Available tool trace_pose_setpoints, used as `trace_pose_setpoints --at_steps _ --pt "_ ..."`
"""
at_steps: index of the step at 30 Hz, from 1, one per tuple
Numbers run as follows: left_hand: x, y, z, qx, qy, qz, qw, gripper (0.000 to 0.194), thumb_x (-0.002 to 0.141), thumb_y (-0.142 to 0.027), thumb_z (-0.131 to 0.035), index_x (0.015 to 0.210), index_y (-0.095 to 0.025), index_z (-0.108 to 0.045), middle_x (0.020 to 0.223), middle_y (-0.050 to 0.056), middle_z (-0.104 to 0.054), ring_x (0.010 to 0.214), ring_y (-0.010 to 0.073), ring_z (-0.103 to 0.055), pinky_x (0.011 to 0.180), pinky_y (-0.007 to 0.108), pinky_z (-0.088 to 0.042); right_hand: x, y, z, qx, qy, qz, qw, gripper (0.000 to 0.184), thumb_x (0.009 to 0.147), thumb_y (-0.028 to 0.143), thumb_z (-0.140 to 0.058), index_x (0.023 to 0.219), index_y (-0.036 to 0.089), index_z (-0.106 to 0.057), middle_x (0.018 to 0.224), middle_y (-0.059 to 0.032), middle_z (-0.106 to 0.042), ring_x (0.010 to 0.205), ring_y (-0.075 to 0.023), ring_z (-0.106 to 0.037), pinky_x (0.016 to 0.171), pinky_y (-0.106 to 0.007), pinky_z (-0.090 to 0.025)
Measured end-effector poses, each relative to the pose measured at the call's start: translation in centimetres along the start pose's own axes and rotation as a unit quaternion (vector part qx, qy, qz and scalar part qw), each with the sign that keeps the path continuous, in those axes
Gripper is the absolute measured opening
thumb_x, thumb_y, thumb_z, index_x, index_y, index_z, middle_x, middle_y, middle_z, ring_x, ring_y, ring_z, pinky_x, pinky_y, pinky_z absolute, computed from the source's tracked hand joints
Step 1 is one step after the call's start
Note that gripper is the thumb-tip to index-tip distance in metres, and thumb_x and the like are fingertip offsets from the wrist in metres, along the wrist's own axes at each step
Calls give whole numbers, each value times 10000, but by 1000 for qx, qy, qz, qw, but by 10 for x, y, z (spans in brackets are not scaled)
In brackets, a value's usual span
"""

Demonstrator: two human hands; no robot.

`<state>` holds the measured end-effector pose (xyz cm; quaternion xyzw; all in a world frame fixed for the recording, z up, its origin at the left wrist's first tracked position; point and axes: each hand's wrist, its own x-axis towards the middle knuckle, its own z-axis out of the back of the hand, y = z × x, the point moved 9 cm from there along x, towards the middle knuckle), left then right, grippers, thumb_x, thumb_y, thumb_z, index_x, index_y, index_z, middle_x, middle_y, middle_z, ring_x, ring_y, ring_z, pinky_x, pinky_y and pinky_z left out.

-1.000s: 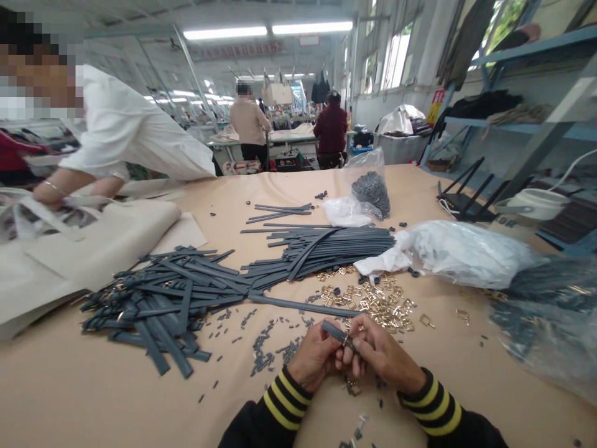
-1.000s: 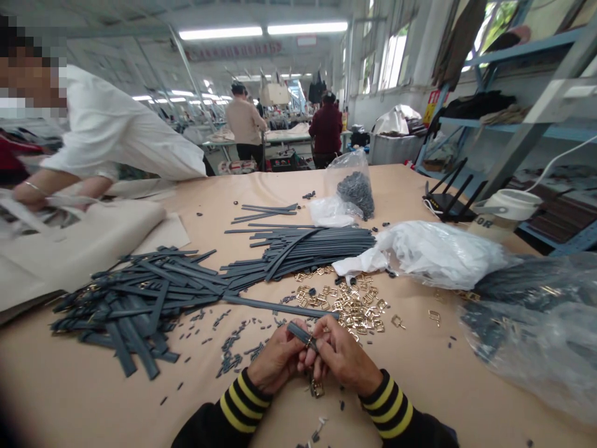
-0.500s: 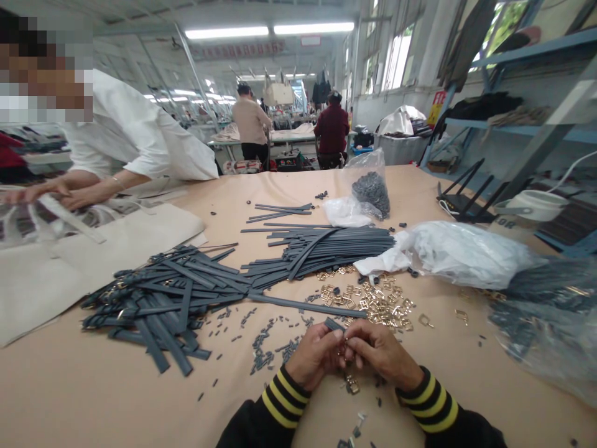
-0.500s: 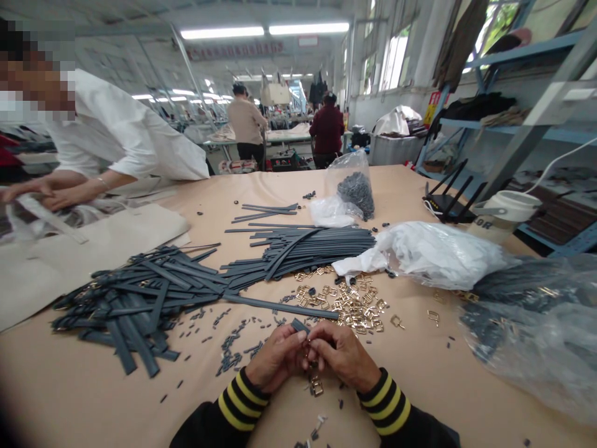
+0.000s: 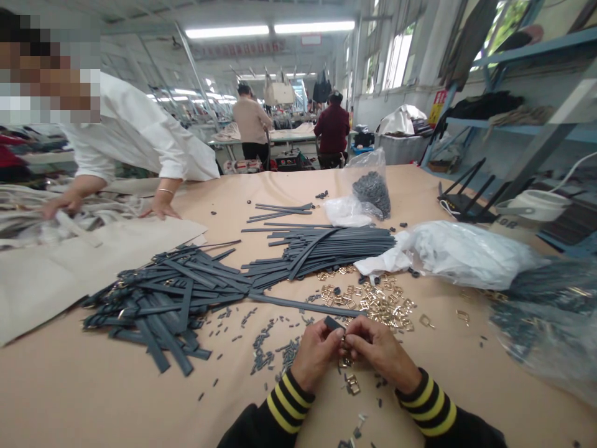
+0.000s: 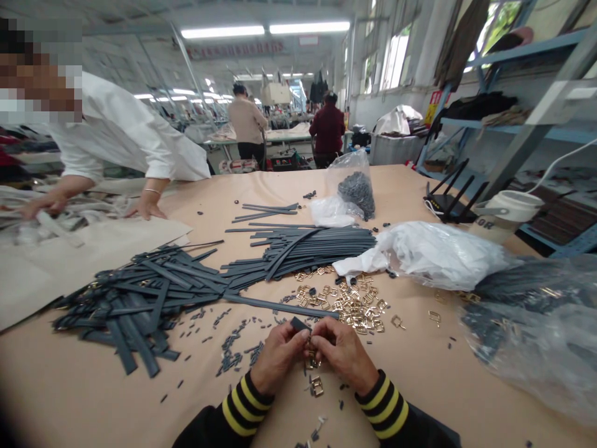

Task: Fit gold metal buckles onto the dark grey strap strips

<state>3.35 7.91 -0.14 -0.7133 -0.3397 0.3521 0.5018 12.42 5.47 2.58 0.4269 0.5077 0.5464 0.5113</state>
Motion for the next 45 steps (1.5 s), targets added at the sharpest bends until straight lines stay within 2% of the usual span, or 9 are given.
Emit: trace_pose_setpoints --at_steps 12,22,24,28,32,35,39,42,45 --pt "0 -5 -2 24 -30 1 999 228 673 -336 -627 653 -123 -547 549 -3 -564 509 107 -510 516 217 -402 0 -5 1 6 11 -8 1000 128 783 279 -540 718 181 -490 639 8 -608 549 -118 -564 529 -233 -448" --pt "-4 -13 -5 35 -28 -51 998 158 713 -266 -595 754 -128 -529 613 1 -575 556 117 -537 548 232 -418 1 -12 -2 51 29 -12 998 114 796 285 -530 795 178 -491 670 4 -627 582 -116 -585 562 -236 -470" --pt "-3 -9 -7 0 -19 -33 999 164 717 -271 -592 757 -130 -520 604 1 -575 550 118 -541 541 231 -414 1 -12 -3 75 40 -14 996 110 795 277 -533 792 176 -487 664 7 -630 578 -112 -586 559 -230 -468" --pt "-5 5 -13 -120 -7 59 991 171 706 -263 -596 763 -135 -498 630 -1 -579 531 99 -550 548 219 -408 0 -6 -4 78 47 -13 996 86 783 241 -546 777 172 -495 661 12 -627 589 -113 -590 558 -223 -463" --pt "-7 10 -11 -136 -29 92 986 179 635 -209 -631 692 -136 -478 575 -24 -539 488 79 -514 512 200 -381 -1 2 -5 34 49 6 998 51 768 186 -545 727 165 -522 650 14 -611 588 -111 -571 557 -218 -446" --pt "-4 8 -5 -79 -43 62 994 168 631 -218 -619 677 -139 -477 554 -29 -519 485 82 -485 499 203 -368 -2 6 -4 -21 34 21 999 65 769 176 -530 706 164 -536 632 16 -593 570 -109 -545 543 -217 -428" --pt "-4 -7 0 84 -60 -24 994 102 688 -224 -556 702 -149 -488 610 -13 -515 556 109 -483 545 233 -389 -1 3 0 -50 10 8 999 70 794 214 -496 737 175 -508 636 16 -586 578 -117 -555 540 -225 -433" --pt "-10 -27 -3 241 -97 -126 957 20 724 -173 -493 732 -157 -503 722 18 -513 669 141 -484 623 269 -396 -1 -5 1 -23 -2 -22 999 76 797 250 -496 792 189 -451 610 33 -571 551 -118 -563 513 -223 -437" --pt "-19 -38 -12 335 -112 -196 915 75 773 -154 -425 749 -162 -496 768 40 -488 724 159 -459 668 294 -381 0 -11 1 -1 -13 -28 1000 116 794 281 -497 772 196 -421 600 42 -559 513 -103 -543 477 -207 -418"
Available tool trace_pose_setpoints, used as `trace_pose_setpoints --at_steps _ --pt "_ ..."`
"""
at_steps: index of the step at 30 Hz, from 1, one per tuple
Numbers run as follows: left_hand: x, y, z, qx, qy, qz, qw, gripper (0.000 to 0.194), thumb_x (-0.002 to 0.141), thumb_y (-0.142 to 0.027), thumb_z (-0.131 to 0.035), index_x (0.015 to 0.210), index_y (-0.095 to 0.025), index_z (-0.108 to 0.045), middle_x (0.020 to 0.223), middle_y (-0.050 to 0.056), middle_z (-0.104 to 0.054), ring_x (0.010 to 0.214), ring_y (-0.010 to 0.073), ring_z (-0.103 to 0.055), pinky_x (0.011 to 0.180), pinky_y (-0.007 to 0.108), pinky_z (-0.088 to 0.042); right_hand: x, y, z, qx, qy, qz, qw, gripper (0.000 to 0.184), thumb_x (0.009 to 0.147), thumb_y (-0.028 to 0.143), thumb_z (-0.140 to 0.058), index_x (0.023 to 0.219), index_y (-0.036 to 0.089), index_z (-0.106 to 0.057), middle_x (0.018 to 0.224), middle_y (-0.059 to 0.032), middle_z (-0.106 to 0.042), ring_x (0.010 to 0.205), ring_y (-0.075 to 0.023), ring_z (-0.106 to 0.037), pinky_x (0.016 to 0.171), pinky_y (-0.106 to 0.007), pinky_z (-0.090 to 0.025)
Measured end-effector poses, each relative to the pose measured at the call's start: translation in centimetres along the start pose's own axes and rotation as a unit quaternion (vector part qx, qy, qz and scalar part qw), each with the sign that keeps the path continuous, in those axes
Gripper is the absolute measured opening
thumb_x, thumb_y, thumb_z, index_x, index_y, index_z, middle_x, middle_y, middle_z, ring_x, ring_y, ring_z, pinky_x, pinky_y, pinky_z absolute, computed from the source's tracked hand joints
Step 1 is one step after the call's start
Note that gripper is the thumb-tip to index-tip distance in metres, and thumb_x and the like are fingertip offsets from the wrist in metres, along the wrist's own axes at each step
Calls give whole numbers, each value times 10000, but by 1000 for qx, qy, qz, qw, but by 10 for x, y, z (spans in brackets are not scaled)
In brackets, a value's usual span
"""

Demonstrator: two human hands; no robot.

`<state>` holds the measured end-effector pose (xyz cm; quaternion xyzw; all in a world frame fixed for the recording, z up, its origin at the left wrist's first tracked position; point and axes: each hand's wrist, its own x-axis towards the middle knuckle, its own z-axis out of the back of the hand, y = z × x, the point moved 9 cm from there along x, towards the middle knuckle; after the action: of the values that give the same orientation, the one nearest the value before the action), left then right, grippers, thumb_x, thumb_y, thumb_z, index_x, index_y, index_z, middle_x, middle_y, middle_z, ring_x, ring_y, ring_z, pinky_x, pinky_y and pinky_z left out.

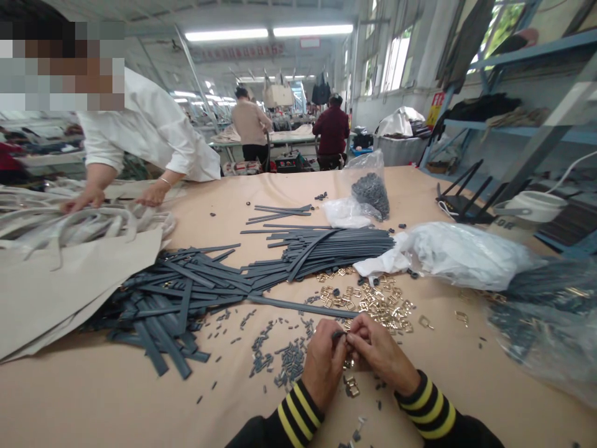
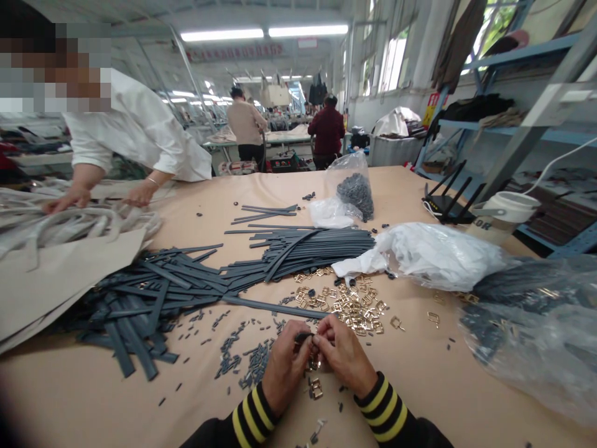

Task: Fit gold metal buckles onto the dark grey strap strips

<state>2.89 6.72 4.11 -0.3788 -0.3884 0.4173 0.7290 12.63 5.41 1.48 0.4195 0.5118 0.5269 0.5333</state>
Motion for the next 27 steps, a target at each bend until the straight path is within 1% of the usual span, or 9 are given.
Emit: trace_pose_setpoints --at_steps 5,7,9,11,14,15,17,23,27 --pt "-7 0 -7 4 20 -11 1000 195 855 -226 -303 833 -152 -481 787 73 -491 707 164 -468 646 300 -396 3 -17 2 44 -19 -13 999 194 773 335 -522 709 207 -392 545 62 -510 456 -90 -497 421 -188 -373" --pt "-7 1 -9 -41 40 -12 998 220 857 -270 -316 881 -139 -491 805 86 -511 701 163 -496 639 298 -416 6 -23 3 50 -14 -12 999 226 769 380 -526 706 210 -390 547 55 -523 469 -102 -517 425 -195 -370" --pt "-5 9 -12 -127 62 30 989 263 852 -332 -347 908 -129 -504 764 74 -532 632 143 -519 593 277 -433 7 -26 5 49 -6 -7 999 249 766 417 -521 707 213 -391 558 42 -554 498 -122 -550 449 -211 -386" --pt "-4 24 -19 -256 85 122 955 302 830 -399 -400 893 -127 -515 667 41 -545 525 107 -516 518 236 -428 7 -26 5 38 6 -9 999 249 764 424 -524 717 215 -395 572 32 -583 529 -139 -576 483 -226 -405" --pt "-9 41 -36 -430 106 241 864 316 749 -438 -541 807 -128 -520 546 3 -545 426 68 -495 445 179 -405 4 -19 3 26 23 -11 999 230 772 405 -527 746 217 -397 595 27 -610 562 -145 -592 524 -234 -418" --pt "-11 43 -42 -468 118 258 837 315 721 -429 -584 799 -131 -518 534 -3 -550 417 62 -496 439 173 -413 3 -16 1 31 26 -10 999 234 770 407 -529 750 219 -392 596 30 -611 562 -143 -593 525 -233 -418" --pt "-13 44 -51 -515 147 265 802 311 695 -400 -630 815 -138 -513 527 -8 -561 415 65 -512 444 180 -445 2 -12 -1 51 25 -9 998 262 759 424 -541 749 223 -373 574 43 -598 540 -139 -590 505 -223 -408" --pt "-21 39 -61 -566 221 274 745 300 660 -328 -689 749 -110 -502 551 4 -549 411 59 -528 403 139 -425 0 -8 -5 60 23 -7 998 350 693 462 -602 745 224 -351 513 48 -592 484 -144 -586 477 -225 -398" --pt "-22 25 -57 -578 247 280 726 321 617 -325 -723 705 -83 -531 572 11 -537 451 53 -530 462 148 -427 0 -1 -7 69 56 3 996 314 704 439 -607 723 202 -402 562 17 -620 526 -134 -584 490 -212 -395"
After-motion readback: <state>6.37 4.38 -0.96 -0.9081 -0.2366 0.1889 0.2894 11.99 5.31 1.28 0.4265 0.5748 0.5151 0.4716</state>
